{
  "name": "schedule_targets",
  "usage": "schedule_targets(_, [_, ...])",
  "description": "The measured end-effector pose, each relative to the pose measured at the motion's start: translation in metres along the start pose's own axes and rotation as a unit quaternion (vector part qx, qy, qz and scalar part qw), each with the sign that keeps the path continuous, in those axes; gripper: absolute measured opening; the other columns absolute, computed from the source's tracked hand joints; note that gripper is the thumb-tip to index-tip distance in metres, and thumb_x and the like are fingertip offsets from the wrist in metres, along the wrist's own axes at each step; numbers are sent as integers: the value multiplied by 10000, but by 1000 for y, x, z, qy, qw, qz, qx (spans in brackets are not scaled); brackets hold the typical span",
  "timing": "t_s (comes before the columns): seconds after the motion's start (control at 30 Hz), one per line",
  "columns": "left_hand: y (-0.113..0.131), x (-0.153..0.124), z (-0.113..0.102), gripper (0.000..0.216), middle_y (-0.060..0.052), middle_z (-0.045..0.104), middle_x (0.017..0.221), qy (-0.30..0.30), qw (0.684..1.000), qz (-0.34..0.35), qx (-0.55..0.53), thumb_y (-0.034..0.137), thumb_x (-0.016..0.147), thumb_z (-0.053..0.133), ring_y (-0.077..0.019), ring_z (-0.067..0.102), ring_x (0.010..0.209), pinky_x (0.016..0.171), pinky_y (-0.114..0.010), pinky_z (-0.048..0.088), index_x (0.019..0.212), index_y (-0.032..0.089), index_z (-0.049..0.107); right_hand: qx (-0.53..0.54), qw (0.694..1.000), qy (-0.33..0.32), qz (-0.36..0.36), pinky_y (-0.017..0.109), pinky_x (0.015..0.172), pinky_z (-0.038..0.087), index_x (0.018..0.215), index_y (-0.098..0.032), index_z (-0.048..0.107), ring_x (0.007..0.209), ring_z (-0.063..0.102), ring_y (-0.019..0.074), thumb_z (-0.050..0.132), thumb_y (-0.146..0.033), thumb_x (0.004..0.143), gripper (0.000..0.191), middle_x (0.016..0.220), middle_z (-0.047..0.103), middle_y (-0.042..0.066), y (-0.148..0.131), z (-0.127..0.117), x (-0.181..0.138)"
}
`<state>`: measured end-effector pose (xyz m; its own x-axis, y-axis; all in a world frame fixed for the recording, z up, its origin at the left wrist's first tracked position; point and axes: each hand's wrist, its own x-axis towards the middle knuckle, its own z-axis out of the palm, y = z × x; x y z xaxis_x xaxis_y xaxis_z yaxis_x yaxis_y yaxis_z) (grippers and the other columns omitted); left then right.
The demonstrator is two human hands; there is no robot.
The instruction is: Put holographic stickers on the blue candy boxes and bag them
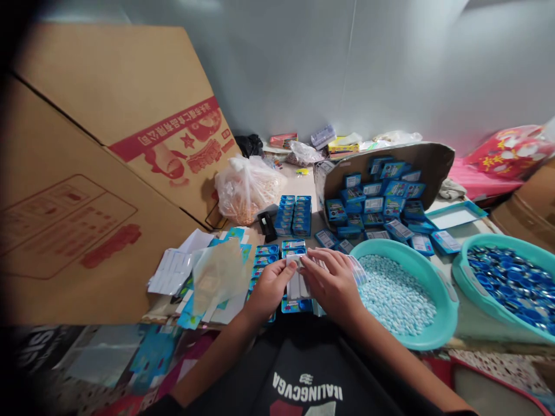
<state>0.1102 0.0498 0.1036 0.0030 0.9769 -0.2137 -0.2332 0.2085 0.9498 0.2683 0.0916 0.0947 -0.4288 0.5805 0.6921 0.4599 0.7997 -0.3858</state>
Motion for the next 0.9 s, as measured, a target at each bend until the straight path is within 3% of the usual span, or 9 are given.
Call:
schedule_targets(0.27, [-4, -1, -5, 490, -47, 716, 823, 58, 998, 7, -9, 588, 814, 619, -162, 622, 723, 671, -250, 472, 994, 145, 724, 42, 999, -30, -10, 530, 969, 471, 922, -229, 689, 1214, 530, 316, 747, -306, 815, 144, 1281, 598, 128, -2, -1, 2])
schedule_targets(0.4, [-7, 0, -14, 500, -50, 709, 805, 107, 994, 6, -10, 582, 811, 625, -165, 624, 708, 647, -250, 475, 1001, 128, 710, 79, 990, -111, -24, 548, 979, 452, 823, -234, 672, 1253, 505, 329, 778, -317, 780, 141, 1264, 619, 106, -7, -6, 8])
schedule_targets(0.57, [-10, 4, -33, 454, -30, 686, 749, 183, 982, 33, -43, 556, 797, 652, -149, 615, 658, 604, -235, 462, 942, 128, 696, 206, 953, -222, 3, 508, 979, 468, 786, -228, 593, 1186, 578, 280, 735, -232, 805, 143, 1151, 684, 72, -19, -11, 17])
schedule_targets(0.73, [-3, 9, -84, 422, -25, 686, 794, 337, 931, 93, -109, 521, 749, 687, -162, 649, 732, 688, -262, 506, 938, 144, 664, 364, 888, -250, 133, 313, 749, 562, 709, -224, 500, 853, 694, 179, 651, -243, 870, 221, 927, 728, 37, -26, -14, 18])
schedule_targets(0.83, [-2, 13, -134, 379, -30, 665, 823, 483, 864, 114, -83, 505, 763, 640, -164, 650, 790, 736, -283, 518, 894, 150, 626, 375, 874, -234, 201, 327, 761, 562, 696, -218, 513, 863, 700, 203, 673, -285, 853, 234, 910, 736, 53, -23, -9, 15])
schedule_targets(0.9, [-6, 17, -166, 338, -32, 642, 827, 535, 836, 97, -72, 467, 792, 603, -171, 646, 833, 768, -305, 520, 921, 154, 594, 392, 859, -208, 254, 349, 779, 565, 690, -212, 526, 894, 704, 228, 712, -333, 818, 256, 910, 744, 73, -19, -2, 14])
